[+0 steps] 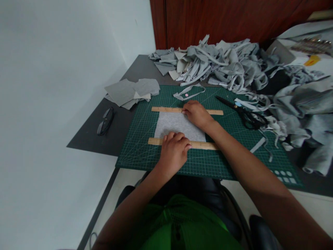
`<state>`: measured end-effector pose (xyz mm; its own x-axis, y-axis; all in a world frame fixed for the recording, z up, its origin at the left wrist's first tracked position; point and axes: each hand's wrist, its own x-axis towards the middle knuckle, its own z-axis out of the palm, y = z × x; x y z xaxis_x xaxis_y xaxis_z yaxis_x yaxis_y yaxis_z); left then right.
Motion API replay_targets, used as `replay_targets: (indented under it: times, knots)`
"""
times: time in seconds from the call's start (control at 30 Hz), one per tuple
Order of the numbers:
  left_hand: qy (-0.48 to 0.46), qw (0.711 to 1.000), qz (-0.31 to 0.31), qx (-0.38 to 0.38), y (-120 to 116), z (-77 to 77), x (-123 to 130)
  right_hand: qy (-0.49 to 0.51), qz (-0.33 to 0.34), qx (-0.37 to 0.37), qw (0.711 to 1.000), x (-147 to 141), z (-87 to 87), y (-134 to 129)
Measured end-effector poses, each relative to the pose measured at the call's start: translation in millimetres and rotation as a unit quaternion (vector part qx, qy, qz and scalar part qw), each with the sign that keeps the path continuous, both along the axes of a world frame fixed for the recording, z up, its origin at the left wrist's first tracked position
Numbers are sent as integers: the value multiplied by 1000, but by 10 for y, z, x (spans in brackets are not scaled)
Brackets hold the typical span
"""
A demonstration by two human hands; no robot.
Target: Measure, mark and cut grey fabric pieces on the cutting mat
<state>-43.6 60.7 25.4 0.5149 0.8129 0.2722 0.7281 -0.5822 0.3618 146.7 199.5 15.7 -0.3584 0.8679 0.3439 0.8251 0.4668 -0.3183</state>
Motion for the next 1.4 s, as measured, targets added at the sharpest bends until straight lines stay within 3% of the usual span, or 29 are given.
replay_targets:
  times: [0.63, 0.97, 1.4]
  knots:
    - [-8, 1000, -4, 9, -7, -11, -4, 7, 7, -2, 1000, 24, -10, 7]
    - [14, 999, 2, 30, -60, -4, 21, 73, 165, -63, 982, 397, 65, 146]
    - [30, 997, 11, 64, -119, -34, 40, 61, 145, -60, 986, 382, 33, 142]
